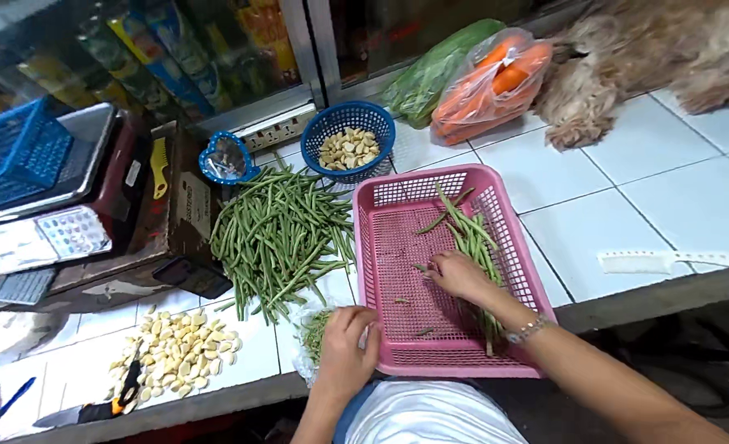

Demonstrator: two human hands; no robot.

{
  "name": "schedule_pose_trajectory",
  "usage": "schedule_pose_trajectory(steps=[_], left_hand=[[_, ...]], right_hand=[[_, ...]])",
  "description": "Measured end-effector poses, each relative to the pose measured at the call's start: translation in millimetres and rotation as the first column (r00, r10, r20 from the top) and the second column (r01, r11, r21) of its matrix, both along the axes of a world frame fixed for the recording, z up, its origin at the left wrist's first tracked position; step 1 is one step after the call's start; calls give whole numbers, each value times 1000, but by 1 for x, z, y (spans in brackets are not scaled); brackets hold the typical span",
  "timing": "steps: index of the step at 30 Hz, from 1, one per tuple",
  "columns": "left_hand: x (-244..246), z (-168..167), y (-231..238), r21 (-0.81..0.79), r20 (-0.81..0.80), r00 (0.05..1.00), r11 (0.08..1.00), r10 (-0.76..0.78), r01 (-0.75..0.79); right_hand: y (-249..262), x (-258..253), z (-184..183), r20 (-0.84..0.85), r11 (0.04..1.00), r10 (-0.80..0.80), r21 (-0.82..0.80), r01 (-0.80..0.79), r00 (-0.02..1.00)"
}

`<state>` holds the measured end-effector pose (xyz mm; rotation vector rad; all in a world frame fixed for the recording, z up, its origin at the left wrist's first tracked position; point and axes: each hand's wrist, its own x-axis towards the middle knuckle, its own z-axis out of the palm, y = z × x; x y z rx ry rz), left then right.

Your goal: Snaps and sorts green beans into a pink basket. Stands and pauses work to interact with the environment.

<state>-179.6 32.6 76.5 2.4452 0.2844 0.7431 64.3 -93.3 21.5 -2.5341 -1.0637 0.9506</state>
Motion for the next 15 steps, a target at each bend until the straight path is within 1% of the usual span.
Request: schedule_pose_trajectory(steps=[2, 4, 7, 9, 11, 12, 15], left_hand=[[-2, -1, -8, -40, 35, 999, 999, -13, 14], [-5, -3, -11, -59, 52, 999, 998, -6, 9], [-10, -9, -13, -61, 62, 997, 997, 51, -47], [-14, -14, -14, -48, 41, 993, 993, 107, -105], [-16, -17, -15, -34, -12, 990, 990, 139, -139], [-17, -18, -16, -32, -39, 989, 989, 145, -147], [-19, -19, -19, -54, -67, 987, 987, 149, -153]], right_hand=[[10, 3, -15, 7, 998, 58, -34, -57, 998], [17, -1, -22, 10, 998, 62, -10, -62, 998], [22, -14, -19, -62, 994, 11, 108, -5, 998], [23, -27, -11, -95, 986, 36, 167, -20, 995], [23, -39, -6, -24, 979, 105, 179, -99, 994], [23, -43, -8, 34, 979, 132, 155, -136, 991], [25, -39, -22, 166, 988, 147, 19, -152, 975]])
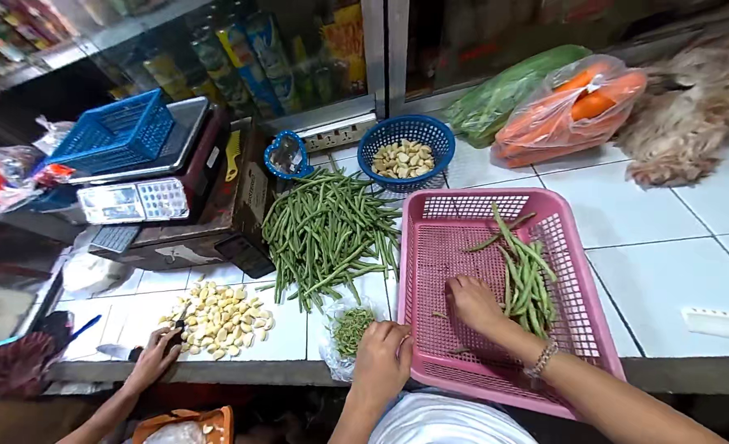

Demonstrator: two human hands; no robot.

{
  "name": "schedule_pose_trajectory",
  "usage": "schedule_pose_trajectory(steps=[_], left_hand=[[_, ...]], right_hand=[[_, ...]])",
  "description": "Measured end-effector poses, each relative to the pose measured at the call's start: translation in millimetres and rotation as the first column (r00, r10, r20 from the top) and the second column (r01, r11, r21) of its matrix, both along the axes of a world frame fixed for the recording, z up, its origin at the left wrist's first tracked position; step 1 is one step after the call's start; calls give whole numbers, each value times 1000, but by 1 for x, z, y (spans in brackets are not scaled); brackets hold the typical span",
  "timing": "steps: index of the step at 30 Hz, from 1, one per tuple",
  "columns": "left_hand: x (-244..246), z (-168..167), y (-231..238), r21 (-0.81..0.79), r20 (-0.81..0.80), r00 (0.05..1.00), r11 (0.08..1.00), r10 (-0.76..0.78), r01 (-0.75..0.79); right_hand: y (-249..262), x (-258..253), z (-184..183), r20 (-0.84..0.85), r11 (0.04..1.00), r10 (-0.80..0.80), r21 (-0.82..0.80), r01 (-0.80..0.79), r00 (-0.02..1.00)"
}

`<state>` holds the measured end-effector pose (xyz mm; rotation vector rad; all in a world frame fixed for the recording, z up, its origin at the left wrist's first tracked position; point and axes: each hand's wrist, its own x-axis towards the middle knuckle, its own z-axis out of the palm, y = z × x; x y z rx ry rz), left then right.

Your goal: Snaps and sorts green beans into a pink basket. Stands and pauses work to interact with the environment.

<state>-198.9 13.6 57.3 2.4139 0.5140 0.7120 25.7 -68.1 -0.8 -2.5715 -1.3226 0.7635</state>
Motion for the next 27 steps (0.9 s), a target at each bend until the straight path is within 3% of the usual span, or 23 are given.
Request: schedule_pose_trajectory(steps=[3, 6, 9, 12, 15, 18, 21, 25, 27], left_hand=[[-3, -1, -3, -25, -9, 1000, 1000, 12, -13], [-4, -4, -7, -37, -7, 1000, 999, 26, -26], [-2, -2, -11, -23, -17, 1000, 1000, 17, -17], [1, 3, -15, 2, 50, 998, 999, 34, -34], [3, 5, -14, 94, 126, 991, 994, 44, -56], [-1, 7, -10, 217, 93, 996, 976, 4, -24], [-8, 8, -3, 331, -1, 1000, 944, 8, -7], [-13, 14, 7, 458, -315, 949, 880, 26, 128], [-14, 13, 12, 462, -346, 938, 870, 0, 170]], right_hand=[[0, 8, 1, 24, 994, 13, -105, -10, 1000], [-3, 5, -2, 12, 996, 32, -83, -31, 999], [-5, -1, 7, -178, 993, 6, 119, 16, 984], [-11, -26, 34, -314, 891, 125, 452, 33, 941], [-16, -65, 49, -26, 684, 279, 707, -180, 960], [-14, -87, 47, 280, 538, 245, 757, -370, 928], [-12, -95, 46, 359, 541, 265, 713, -447, 895], [-5, -106, 47, 377, 568, 317, 659, -492, 870], [-3, -109, 50, 363, 595, 338, 632, -497, 868]])
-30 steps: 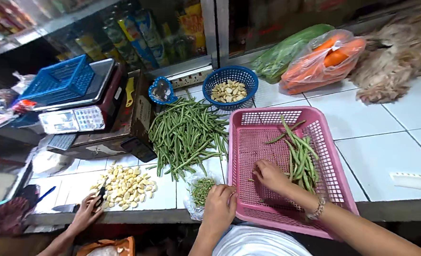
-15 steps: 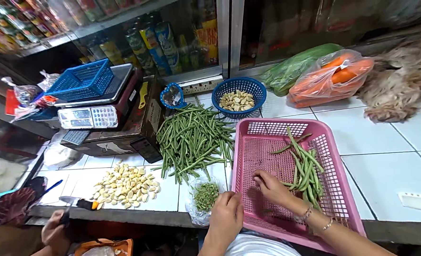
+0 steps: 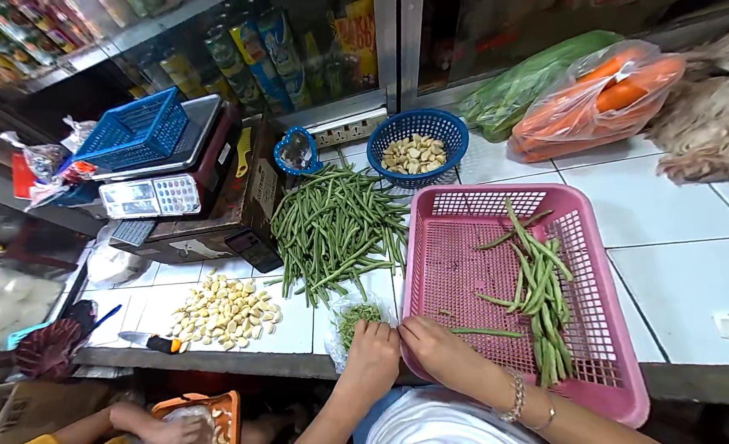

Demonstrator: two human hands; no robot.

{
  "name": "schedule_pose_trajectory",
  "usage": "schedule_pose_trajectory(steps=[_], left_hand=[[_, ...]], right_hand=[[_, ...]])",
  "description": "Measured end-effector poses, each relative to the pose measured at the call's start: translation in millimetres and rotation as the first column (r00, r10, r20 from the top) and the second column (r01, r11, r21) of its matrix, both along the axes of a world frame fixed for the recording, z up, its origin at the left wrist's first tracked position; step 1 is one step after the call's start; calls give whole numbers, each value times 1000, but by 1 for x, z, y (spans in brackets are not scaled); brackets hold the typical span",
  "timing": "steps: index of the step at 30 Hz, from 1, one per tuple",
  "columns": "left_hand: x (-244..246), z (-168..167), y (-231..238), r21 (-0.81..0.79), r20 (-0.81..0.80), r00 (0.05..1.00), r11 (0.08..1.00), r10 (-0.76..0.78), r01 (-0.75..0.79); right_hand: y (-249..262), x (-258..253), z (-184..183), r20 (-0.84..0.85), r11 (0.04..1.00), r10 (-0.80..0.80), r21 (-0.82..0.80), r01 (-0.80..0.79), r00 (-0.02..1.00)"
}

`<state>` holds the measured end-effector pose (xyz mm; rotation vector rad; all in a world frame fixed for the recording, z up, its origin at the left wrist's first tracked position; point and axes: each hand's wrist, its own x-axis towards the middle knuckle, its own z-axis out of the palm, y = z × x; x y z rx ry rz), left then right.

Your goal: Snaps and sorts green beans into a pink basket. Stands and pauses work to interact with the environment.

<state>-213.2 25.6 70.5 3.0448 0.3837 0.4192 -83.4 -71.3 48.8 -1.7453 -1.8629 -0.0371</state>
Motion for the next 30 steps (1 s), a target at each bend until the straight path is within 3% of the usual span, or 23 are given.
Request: schedule_pose_trajectory(steps=[2, 4, 7, 9, 11, 13, 15, 17, 18, 21, 23, 25, 27, 30], left_hand=[[-4, -4, 7, -78, 129, 992, 997, -4, 15], [-6, -5, 10, -288, 298, 953, 957, 49, 40], [-5, 1, 3, -618, 421, 890, 773, 177, 139], [-3, 3, -2, -756, 438, 863, 622, 253, 202], [-3, 1, -4, -803, 423, 856, 561, 297, 202], [-6, -9, 1, -734, 375, 868, 676, 326, 63], [-15, -18, 10, -594, 174, 912, 778, 372, -204], [-21, -9, 20, -559, -262, 880, 681, 397, -473], [-21, -7, 21, -573, -334, 854, 633, 400, -520], [-21, 1, 5, -801, -172, 909, 483, 380, -354], [-17, 11, -7, -897, -63, 951, 400, 304, -188], [-15, 14, -14, -894, 0, 965, 432, 264, -118], [-17, 12, -18, -881, -31, 964, 447, 265, -151], [-20, 14, -18, -925, -134, 962, 317, 239, -208]], right_hand=[[2, 4, 1, -47, 999, 27, 40, -25, 999], [3, 10, -2, -129, 980, 55, 198, -29, 990], [1, 12, -1, -271, 942, 89, 336, 7, 958], [0, 9, 2, -435, 933, 119, 357, 49, 892], [0, 3, 7, -671, 928, 139, 346, 141, 728], [3, 6, 17, -852, 920, 137, 299, 253, 506], [5, 16, 29, -959, 912, 201, 258, 320, 200], [5, 26, 40, -946, 901, 302, 244, 357, -115], [4, 29, 43, -919, 900, 330, 237, 366, -217], [5, 27, 43, -858, 909, 337, 189, 372, -387], [7, 22, 44, -830, 919, 310, 136, 370, -464], [10, 18, 44, -818, 916, 300, 102, 389, -492], [11, 14, 41, -835, 898, 324, 124, 422, -445], [9, 9, 36, -875, 879, 329, 146, 454, -355]])
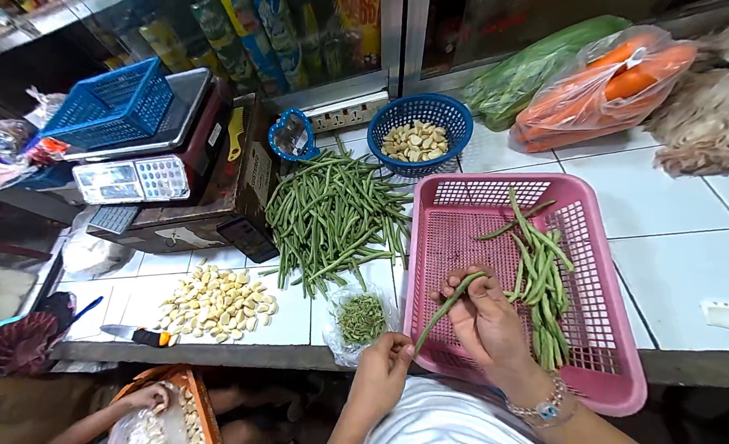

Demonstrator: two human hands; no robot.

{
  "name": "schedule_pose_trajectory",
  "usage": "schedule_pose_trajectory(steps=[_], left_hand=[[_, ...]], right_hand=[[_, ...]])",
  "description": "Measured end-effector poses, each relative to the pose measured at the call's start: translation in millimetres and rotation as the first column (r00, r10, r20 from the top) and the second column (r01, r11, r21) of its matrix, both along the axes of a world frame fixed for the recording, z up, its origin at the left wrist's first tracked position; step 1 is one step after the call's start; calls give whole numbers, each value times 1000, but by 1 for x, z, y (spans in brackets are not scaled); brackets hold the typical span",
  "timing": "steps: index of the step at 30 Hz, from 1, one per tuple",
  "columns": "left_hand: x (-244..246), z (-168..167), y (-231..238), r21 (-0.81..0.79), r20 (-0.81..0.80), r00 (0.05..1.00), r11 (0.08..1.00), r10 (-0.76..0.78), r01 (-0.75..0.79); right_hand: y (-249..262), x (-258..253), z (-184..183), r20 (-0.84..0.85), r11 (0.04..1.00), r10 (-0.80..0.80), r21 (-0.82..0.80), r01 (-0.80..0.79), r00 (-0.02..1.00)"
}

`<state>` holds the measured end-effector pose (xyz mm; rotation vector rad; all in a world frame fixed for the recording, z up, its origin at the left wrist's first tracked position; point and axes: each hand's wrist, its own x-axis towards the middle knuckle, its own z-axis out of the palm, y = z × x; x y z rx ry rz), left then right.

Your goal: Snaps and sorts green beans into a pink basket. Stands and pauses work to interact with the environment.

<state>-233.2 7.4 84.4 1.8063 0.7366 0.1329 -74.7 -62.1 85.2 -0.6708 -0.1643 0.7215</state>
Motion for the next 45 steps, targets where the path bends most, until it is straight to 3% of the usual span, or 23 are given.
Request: schedule_pose_trajectory(steps=[2, 3, 6, 8, 11, 13, 17, 22, 27, 31, 34, 37, 39, 40, 43, 45], left_hand=[[-2, 0, -1, -47, -11, 999, 998, -45, 44], [-2, -2, -3, 6, -18, 998, 999, -52, 52], [-3, -18, -16, 339, 91, 996, 940, -15, -17], [-2, -27, -19, 469, 198, 980, 880, -20, -77], [-1, -29, -20, 501, 315, 949, 848, 12, -177], [2, -31, -16, 585, 403, 915, 765, 13, -268], [6, -34, -12, 794, 443, 895, 483, -45, -369], [9, -34, -15, 837, 443, 894, 389, -67, -386], [12, -35, -10, 824, 466, 881, 405, -86, -397], [7, -37, -3, 779, 488, 853, 533, -184, -331], [1, -39, 4, 724, 505, 818, 652, -276, -227], [-6, -37, 12, 661, 533, 774, 739, -340, -130], [-9, -33, 18, 614, 575, 760, 774, -304, -155], [-10, -32, 21, 600, 598, 760, 771, -255, -214], [-10, -34, 33, 602, 622, 782, 668, -48, -438], [-11, -35, 34, 649, 491, 867, 630, 82, -427]], right_hand=[[0, -2, -1, -16, 999, -36, -21, 36, 999], [1, -2, -1, -36, 998, -53, -25, 52, 998], [1, -2, -2, 12, 998, -63, -3, 63, 998], [-1, -4, -7, 226, 999, -4, -30, 11, 974], [-12, -12, -15, 615, 927, 312, -365, -89, 724], [-16, -18, -13, 595, 822, 515, -546, -160, 617], [-18, -24, -4, 447, 794, 500, -579, -187, 741], [-18, -24, -4, 465, 833, 403, -544, -105, 788], [-18, -23, -3, 406, 804, 433, -577, -142, 805], [-20, -15, 4, 347, 732, 550, -639, -238, 760], [-22, -8, 7, 288, 618, 686, -714, -328, 668], [-25, 0, 6, 253, 478, 843, -757, -445, 475], [-28, 3, 0, 260, 419, 898, -747, -516, 354], [-30, 3, -4, 268, 419, 901, -737, -530, 340], [-33, 1, -13, 275, 488, 842, -754, -440, 464], [-33, 1, -13, 305, 516, 795, -794, -321, 525]])
